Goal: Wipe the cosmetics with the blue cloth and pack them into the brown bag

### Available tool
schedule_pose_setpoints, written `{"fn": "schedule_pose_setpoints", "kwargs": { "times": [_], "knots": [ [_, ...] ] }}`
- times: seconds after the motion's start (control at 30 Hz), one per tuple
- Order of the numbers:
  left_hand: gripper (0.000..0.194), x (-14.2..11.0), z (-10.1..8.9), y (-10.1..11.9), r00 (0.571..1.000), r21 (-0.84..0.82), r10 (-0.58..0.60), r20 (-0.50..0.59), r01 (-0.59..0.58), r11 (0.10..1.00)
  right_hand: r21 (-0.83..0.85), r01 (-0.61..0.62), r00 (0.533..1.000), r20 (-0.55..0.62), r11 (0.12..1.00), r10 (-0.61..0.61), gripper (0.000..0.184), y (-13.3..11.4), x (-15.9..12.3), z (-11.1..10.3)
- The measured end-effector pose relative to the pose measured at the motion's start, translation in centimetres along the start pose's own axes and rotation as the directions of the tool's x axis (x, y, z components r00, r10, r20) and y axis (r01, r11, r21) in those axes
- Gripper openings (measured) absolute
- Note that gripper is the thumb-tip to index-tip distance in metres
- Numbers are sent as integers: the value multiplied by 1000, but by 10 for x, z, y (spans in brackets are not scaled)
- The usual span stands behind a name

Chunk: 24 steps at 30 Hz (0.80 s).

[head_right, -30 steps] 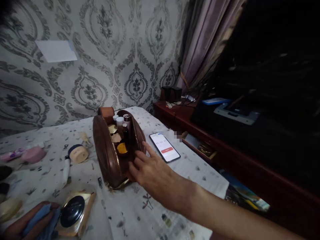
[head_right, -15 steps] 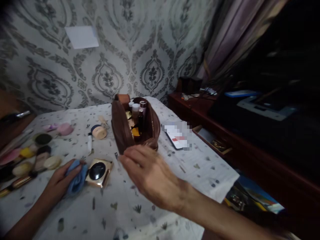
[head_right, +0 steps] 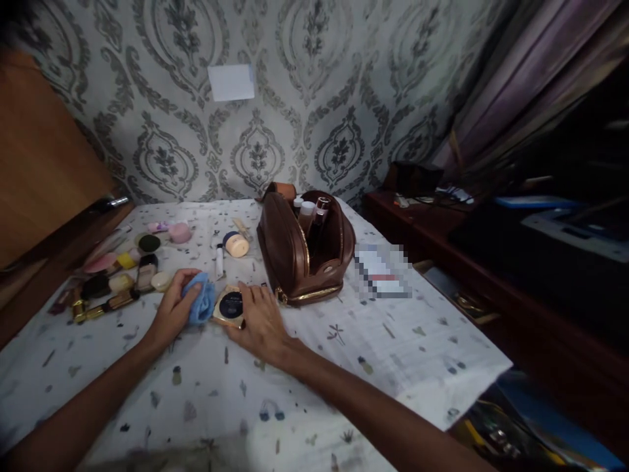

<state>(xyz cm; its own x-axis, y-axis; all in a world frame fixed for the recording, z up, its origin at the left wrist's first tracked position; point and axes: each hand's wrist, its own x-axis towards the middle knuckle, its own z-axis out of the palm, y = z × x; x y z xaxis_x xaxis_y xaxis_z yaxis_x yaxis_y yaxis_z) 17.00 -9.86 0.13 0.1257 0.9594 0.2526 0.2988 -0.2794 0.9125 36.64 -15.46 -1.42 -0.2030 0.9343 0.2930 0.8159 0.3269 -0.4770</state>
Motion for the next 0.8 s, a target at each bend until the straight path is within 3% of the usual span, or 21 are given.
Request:
{"fn": "schedule_pose_setpoints", "kwargs": {
  "times": [0.1, 0.17, 0.27, 0.33, 0.4, 0.67, 0.8],
  "knots": [
    [25, 2, 0, -2, 994, 14, 25, -102, -24, 1000, 94, 66, 994, -95, 993, -57, 76, -1, -2, 3],
    [26, 1, 1, -1, 995, 21, 34, -95, -33, 999, 141, 124, 989, -103, 982, -110, 81, -1, -3, 4],
    [32, -1, 6, 4, 984, 61, 130, 124, -139, 988, 203, 165, 986, -51, 965, -157, 90, -2, -5, 4],
    [35, -4, 10, 7, 925, 103, 208, 319, -252, 962, 247, 140, 990, -41, 959, -134, 95, -2, -5, 4],
    [37, -5, 12, 8, 874, 142, 247, 417, -332, 933, 275, 110, 994, -46, 955, -101, 97, -2, -5, 4],
    [46, -8, 4, 2, 866, 229, 223, 447, -352, 908, 299, 127, 991, -67, 946, -112, 94, -1, -5, 0],
    [38, -8, 1, 9, 873, 246, 208, 440, -340, 908, 317, 190, 982, -78, 929, -174, 93, -1, -5, -2]
  ]
}}
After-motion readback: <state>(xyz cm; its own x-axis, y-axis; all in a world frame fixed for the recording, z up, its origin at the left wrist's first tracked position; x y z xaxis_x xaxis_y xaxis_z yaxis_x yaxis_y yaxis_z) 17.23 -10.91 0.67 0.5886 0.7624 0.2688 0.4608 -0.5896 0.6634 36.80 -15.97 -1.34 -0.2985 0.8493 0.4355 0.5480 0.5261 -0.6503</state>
